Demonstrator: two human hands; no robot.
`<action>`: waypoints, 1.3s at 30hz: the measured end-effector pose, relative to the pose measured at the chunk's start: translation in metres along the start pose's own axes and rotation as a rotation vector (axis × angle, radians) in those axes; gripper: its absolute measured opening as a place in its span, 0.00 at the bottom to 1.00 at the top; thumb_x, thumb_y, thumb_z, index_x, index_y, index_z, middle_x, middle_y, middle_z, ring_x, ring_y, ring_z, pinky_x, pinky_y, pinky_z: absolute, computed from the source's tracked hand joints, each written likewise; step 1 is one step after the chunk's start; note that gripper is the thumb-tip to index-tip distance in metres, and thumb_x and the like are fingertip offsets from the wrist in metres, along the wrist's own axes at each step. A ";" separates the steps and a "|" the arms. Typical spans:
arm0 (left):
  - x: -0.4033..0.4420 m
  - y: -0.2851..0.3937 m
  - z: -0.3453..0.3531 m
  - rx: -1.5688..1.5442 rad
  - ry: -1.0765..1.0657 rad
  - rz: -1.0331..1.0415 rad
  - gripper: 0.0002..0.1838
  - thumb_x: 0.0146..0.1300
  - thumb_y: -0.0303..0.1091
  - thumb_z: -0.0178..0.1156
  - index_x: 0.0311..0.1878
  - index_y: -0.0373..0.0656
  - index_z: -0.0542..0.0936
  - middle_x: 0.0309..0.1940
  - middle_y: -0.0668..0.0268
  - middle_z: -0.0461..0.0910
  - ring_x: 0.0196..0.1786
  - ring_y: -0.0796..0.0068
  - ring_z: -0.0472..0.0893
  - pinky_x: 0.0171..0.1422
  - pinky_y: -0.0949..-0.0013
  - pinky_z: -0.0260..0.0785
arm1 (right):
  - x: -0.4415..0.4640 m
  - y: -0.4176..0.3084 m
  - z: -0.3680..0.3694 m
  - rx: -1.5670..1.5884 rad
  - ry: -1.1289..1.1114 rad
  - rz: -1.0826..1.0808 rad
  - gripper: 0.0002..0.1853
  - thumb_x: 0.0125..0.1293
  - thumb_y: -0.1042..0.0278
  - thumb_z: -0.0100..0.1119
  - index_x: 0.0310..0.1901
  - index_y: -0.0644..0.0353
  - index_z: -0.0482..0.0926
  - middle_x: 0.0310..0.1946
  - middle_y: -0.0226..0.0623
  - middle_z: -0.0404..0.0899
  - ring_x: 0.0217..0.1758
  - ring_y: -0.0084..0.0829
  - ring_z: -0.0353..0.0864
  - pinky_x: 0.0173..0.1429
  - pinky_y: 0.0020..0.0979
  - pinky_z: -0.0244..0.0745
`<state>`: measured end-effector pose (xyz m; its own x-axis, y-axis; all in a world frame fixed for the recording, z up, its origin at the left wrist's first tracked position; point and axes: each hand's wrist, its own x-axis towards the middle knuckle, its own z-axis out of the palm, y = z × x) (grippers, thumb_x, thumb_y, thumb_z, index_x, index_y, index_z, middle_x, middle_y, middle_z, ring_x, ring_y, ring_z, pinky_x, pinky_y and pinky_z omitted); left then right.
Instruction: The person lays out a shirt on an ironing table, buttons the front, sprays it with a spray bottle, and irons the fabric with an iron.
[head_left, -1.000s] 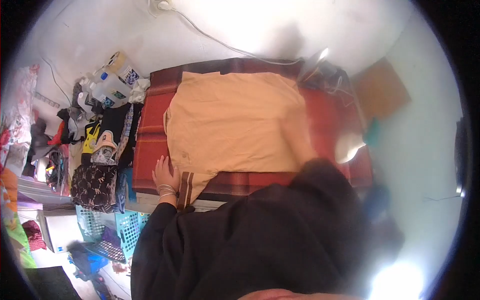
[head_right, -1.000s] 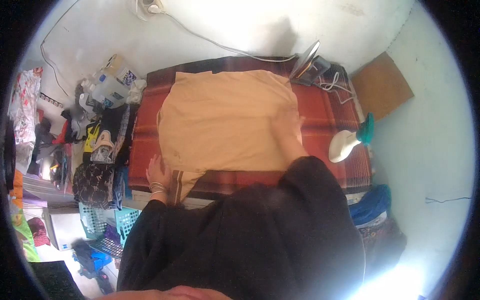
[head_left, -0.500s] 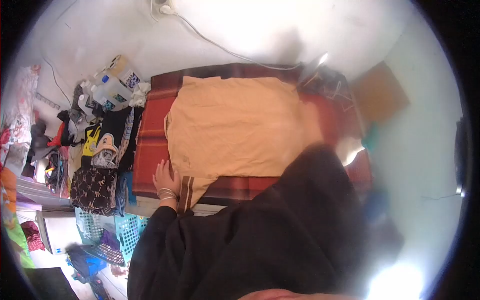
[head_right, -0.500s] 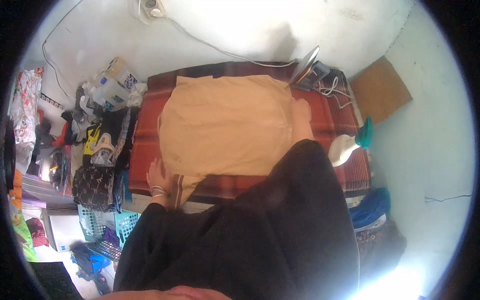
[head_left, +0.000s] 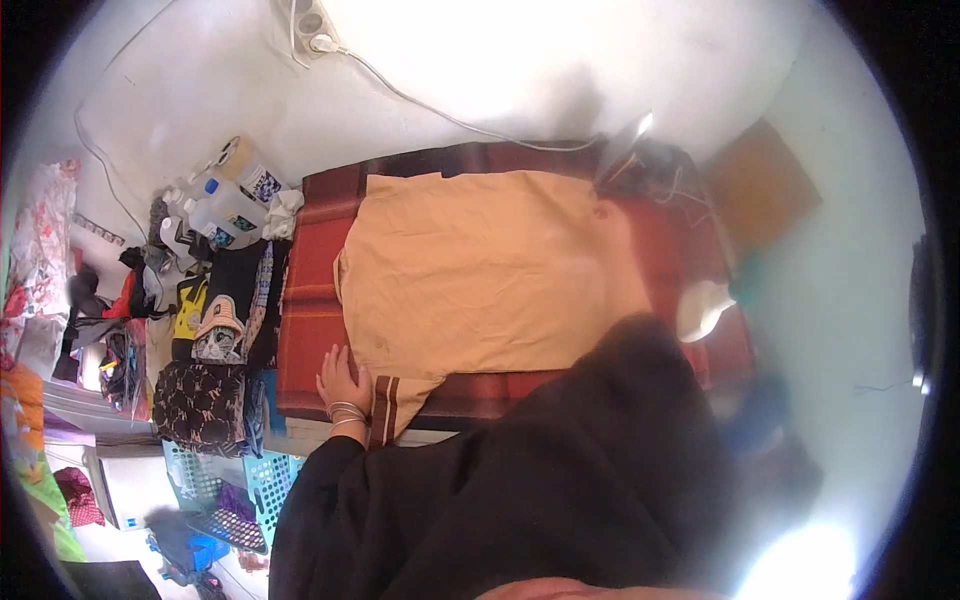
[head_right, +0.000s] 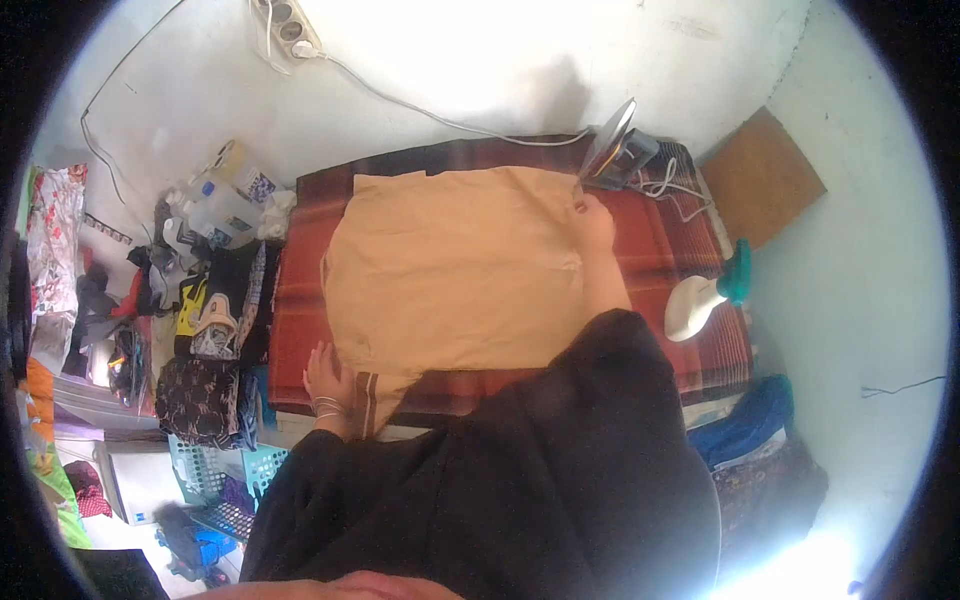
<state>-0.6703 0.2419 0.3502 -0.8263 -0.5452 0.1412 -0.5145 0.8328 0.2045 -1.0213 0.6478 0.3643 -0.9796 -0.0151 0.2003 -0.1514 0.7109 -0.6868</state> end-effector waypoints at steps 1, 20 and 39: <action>0.001 0.000 0.000 -0.002 -0.003 0.000 0.29 0.55 0.45 0.52 0.62 0.51 0.66 0.66 0.65 0.59 0.69 0.63 0.56 0.70 0.45 0.42 | -0.014 -0.028 -0.014 -0.035 0.181 0.023 0.18 0.53 0.50 0.57 0.39 0.53 0.80 0.31 0.45 0.80 0.37 0.44 0.79 0.42 0.43 0.70; 0.001 0.005 -0.007 0.019 -0.025 -0.003 0.29 0.55 0.46 0.52 0.62 0.51 0.66 0.66 0.65 0.59 0.70 0.64 0.55 0.70 0.46 0.42 | -0.101 0.017 -0.010 -0.652 -0.146 0.077 0.31 0.63 0.49 0.42 0.67 0.48 0.55 0.70 0.42 0.46 0.73 0.43 0.44 0.71 0.51 0.40; -0.003 -0.006 0.008 -0.124 0.122 0.065 0.24 0.59 0.50 0.49 0.56 0.53 0.73 0.65 0.66 0.62 0.67 0.66 0.59 0.68 0.45 0.43 | -0.220 0.107 -0.207 -0.156 0.315 0.287 0.20 0.57 0.54 0.61 0.46 0.60 0.76 0.43 0.41 0.78 0.44 0.39 0.77 0.46 0.35 0.71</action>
<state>-0.6666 0.2392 0.3405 -0.8191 -0.5044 0.2732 -0.4223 0.8526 0.3079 -0.7947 0.8731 0.3916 -0.8875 0.3957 0.2362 0.1661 0.7527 -0.6370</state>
